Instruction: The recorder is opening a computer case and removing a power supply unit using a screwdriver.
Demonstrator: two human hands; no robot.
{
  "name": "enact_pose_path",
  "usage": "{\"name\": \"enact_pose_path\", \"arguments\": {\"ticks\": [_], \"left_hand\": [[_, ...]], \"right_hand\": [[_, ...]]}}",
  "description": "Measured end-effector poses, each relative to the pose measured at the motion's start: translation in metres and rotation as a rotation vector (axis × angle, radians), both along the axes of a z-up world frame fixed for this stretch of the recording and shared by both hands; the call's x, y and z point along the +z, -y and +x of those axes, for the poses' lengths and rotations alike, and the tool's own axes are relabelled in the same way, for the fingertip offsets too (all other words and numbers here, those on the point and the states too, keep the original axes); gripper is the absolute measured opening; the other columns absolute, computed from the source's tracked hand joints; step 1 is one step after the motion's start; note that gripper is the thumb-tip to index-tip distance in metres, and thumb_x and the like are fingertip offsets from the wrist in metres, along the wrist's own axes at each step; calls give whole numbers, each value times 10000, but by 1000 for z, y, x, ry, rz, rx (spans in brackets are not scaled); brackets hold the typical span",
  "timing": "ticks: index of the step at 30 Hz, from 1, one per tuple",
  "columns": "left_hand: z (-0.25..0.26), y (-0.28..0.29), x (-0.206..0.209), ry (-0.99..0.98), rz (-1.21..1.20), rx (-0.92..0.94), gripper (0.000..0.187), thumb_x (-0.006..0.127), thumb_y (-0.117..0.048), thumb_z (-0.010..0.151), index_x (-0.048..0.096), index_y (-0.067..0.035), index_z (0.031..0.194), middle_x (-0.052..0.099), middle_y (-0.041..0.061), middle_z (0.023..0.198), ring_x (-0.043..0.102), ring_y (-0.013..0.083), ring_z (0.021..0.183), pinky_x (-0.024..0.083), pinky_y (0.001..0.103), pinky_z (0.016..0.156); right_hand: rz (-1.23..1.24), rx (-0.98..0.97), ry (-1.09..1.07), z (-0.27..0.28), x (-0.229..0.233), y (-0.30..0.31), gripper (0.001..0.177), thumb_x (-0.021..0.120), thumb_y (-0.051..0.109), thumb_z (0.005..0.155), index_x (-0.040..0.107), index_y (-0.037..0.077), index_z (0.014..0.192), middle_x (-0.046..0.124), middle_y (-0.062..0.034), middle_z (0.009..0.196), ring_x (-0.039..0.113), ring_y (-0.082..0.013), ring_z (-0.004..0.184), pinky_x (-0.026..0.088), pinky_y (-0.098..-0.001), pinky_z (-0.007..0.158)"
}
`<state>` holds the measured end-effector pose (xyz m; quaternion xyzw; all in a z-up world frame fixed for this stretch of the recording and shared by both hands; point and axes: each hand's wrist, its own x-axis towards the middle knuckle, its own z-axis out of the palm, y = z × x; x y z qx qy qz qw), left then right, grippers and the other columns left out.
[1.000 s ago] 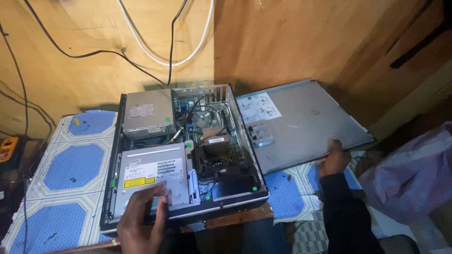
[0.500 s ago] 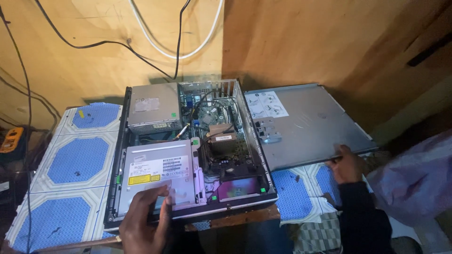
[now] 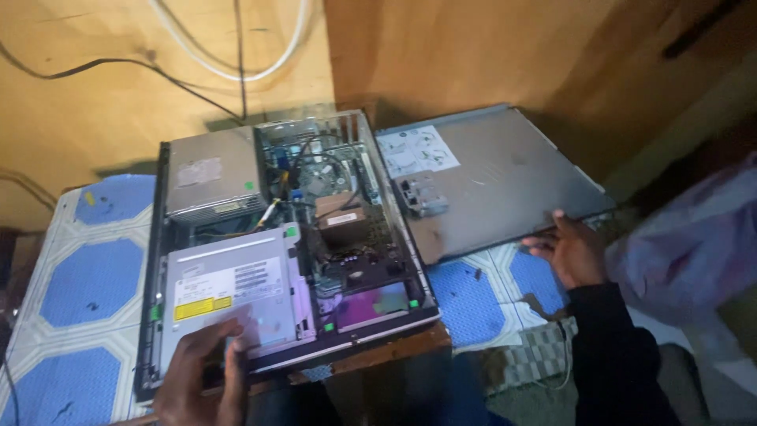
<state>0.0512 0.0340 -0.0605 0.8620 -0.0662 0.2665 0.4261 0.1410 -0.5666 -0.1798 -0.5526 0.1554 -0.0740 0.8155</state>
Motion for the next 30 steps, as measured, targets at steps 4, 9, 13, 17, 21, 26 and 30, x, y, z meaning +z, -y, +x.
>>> {"name": "enact_pose_path", "arguments": {"ticks": [4,9,13,17,21,26,30], "left_hand": [[8,-19,-18,-142,25,79,231,665,-74,944,695,14,1156,724,245,1122,739,308,1075,602,408,916],[30,-55,-56,-342,58,-104,227,614,-76,956,639,21,1159,722,233,1045,768,304,992,640,418,845],[41,-73,-94,-296,284,-273,102,683,-47,888,715,-33,984,784,168,916,809,267,873,628,442,806],[32,-31,-102,59,111,-170,181,669,-44,887,666,-37,1068,705,154,947,731,246,811,600,400,785],[18,8,-62,143,377,-433,281,768,-89,777,731,-82,1055,730,173,940,744,331,843,591,421,766],[53,-42,-127,287,162,-378,299,761,-94,763,723,-71,1059,727,98,788,716,227,659,599,361,631],[60,-129,-246,65,129,-340,292,820,-101,735,779,-69,1022,773,69,738,730,196,636,637,371,615]], "right_hand": [[7,-40,224,-16,25,-29,241,644,237,1033,613,120,1242,736,-78,1031,735,-297,859,589,-395,660],[41,-44,240,-18,28,-36,187,656,187,1044,597,46,1152,709,-121,971,741,-281,870,616,-432,774],[22,-168,243,-24,41,-50,209,691,210,1018,583,51,1101,693,-120,931,726,-243,838,637,-407,799],[-80,-323,220,-20,27,-49,219,720,206,1018,587,66,1119,654,-77,881,707,-205,792,609,-349,716],[-140,-376,241,-15,13,-50,158,698,160,1010,583,66,1062,658,-57,847,663,-172,671,554,-317,584],[-672,-307,57,-1,4,-25,193,692,151,952,554,70,844,570,-80,598,542,-186,438,443,-352,387],[-586,-93,-302,0,-32,14,190,665,251,895,621,72,853,604,-80,607,533,-222,382,400,-383,343]]}}
